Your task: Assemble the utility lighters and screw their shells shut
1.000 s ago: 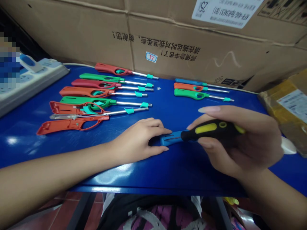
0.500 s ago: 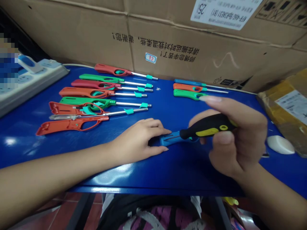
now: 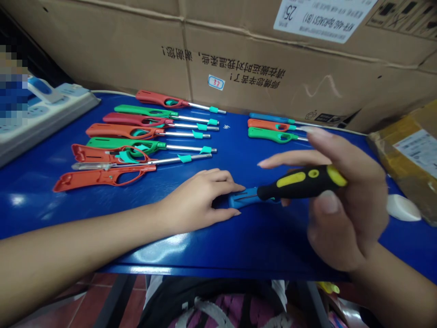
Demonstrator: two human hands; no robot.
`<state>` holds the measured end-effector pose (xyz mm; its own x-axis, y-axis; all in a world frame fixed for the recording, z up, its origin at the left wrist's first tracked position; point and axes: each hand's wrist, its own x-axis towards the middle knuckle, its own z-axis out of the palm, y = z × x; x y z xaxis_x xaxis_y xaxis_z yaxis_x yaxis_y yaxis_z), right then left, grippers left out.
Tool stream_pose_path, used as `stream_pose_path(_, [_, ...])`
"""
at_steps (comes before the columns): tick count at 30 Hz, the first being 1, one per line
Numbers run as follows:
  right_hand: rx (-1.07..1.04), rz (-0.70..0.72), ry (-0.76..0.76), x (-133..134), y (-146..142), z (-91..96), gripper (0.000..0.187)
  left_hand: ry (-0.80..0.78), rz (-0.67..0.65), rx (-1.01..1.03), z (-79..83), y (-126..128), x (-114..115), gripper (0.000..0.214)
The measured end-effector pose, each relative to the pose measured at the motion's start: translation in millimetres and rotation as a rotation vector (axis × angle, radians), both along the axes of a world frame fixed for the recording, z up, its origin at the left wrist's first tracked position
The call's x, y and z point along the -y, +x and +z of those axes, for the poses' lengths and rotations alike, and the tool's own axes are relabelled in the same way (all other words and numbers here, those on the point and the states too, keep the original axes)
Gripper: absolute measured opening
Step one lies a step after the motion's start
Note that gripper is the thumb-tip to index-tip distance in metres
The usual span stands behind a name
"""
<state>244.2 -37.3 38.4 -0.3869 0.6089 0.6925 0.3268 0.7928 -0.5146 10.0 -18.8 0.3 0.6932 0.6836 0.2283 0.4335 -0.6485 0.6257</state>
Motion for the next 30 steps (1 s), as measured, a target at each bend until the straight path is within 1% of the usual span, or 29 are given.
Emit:
stream_pose_path(2, [-0.057, 0.029, -0.048, -1.1, -2.4, -0.6, 0.057, 0.006, -0.002, 0.001, -0.2, 0.2, -0.4, 0.037])
stream_pose_path(3, [-0.057, 0.064, -0.009, -2.1, -3.4, 0.9, 0.058, 0.006, -0.003, -0.001, -0.5, 0.3, -0.6, 0.036])
stream_pose_path(4, [-0.032, 0.059, 0.053, -3.0, -4.1, 3.2, 0.058, 0.007, -0.003, -0.003, -0.7, 0.5, -0.8, 0.036])
stream_pose_path(5, [-0.003, 0.040, 0.134, -3.7, -4.5, 5.8, 0.058, 0.007, -0.001, -0.004, -0.8, 0.6, -0.9, 0.036])
stream_pose_path(6, [0.044, -0.001, 0.177, -4.0, -4.8, 8.1, 0.055, 0.007, 0.001, -0.004, -0.8, 0.8, -0.9, 0.037])
stream_pose_path(8, [0.096, -0.047, 0.222, -3.6, -5.0, 10.2, 0.050, 0.007, 0.005, -0.001, -0.4, 0.9, -0.5, 0.038])
stream_pose_path(9, [0.089, -0.047, 0.208, -2.9, -5.2, 9.7, 0.048, 0.007, 0.005, 0.001, -0.1, 0.9, -0.3, 0.038])
stream_pose_path(10, [0.060, -0.018, 0.187, -2.1, -5.3, 8.4, 0.048, 0.007, 0.005, 0.003, 0.2, 0.9, -0.1, 0.037])
stream_pose_path(12, [-0.021, 0.022, 0.055, -0.7, -5.9, 5.2, 0.053, 0.008, 0.004, 0.004, 0.4, 0.8, 0.1, 0.036])
stream_pose_path(13, [-0.037, 0.069, 0.012, -0.3, -6.2, 4.6, 0.058, 0.011, 0.004, 0.006, 0.2, 0.7, 0.1, 0.035])
stream_pose_path(14, [-0.032, 0.104, 0.005, -0.3, -6.5, 5.1, 0.062, 0.015, 0.004, 0.010, -0.2, 0.5, 0.1, 0.034])
stream_pose_path(16, [0.008, 0.153, 0.090, -0.8, -7.0, 9.4, 0.063, 0.022, 0.001, 0.017, -1.5, 0.2, -0.1, 0.035])
stream_pose_path(19, [0.169, 0.052, 0.194, -1.8, -7.2, 17.4, 0.060, 0.020, 0.002, 0.013, -2.9, 0.0, -0.1, 0.037])
stream_pose_path(21, [0.166, 0.031, 0.223, -1.9, -7.0, 17.4, 0.057, 0.018, 0.005, 0.012, -2.6, 0.1, 0.1, 0.036])
stream_pose_path(23, [0.069, 0.086, 0.187, -2.1, -6.7, 12.3, 0.056, 0.018, 0.009, 0.014, -1.6, 0.4, 0.2, 0.034])
stream_pose_path(25, [0.017, 0.114, 0.042, -2.6, -6.8, 6.4, 0.064, 0.018, 0.015, 0.014, -0.9, 0.5, 0.3, 0.032])
stream_pose_path(26, [-0.052, 0.158, 0.062, -3.0, -7.1, 4.8, 0.065, 0.018, 0.015, 0.016, -0.8, 0.5, 0.3, 0.032])
stream_pose_path(27, [-0.053, 0.187, 0.072, -3.4, -7.6, 4.5, 0.066, 0.017, 0.013, 0.018, -0.9, 0.4, 0.3, 0.031])
stream_pose_path(28, [-0.025, 0.203, 0.131, -3.6, -8.1, 5.6, 0.066, 0.013, 0.008, 0.020, -1.2, 0.3, 0.2, 0.031])
stream_pose_path(29, [0.020, 0.199, 0.181, -3.6, -8.6, 7.8, 0.064, 0.009, 0.002, 0.022, -1.5, 0.2, 0.2, 0.031])
stream_pose_path(30, [0.100, 0.115, 0.149, -3.4, -8.9, 10.4, 0.063, 0.004, 0.000, 0.021, -1.8, 0.1, 0.1, 0.032])
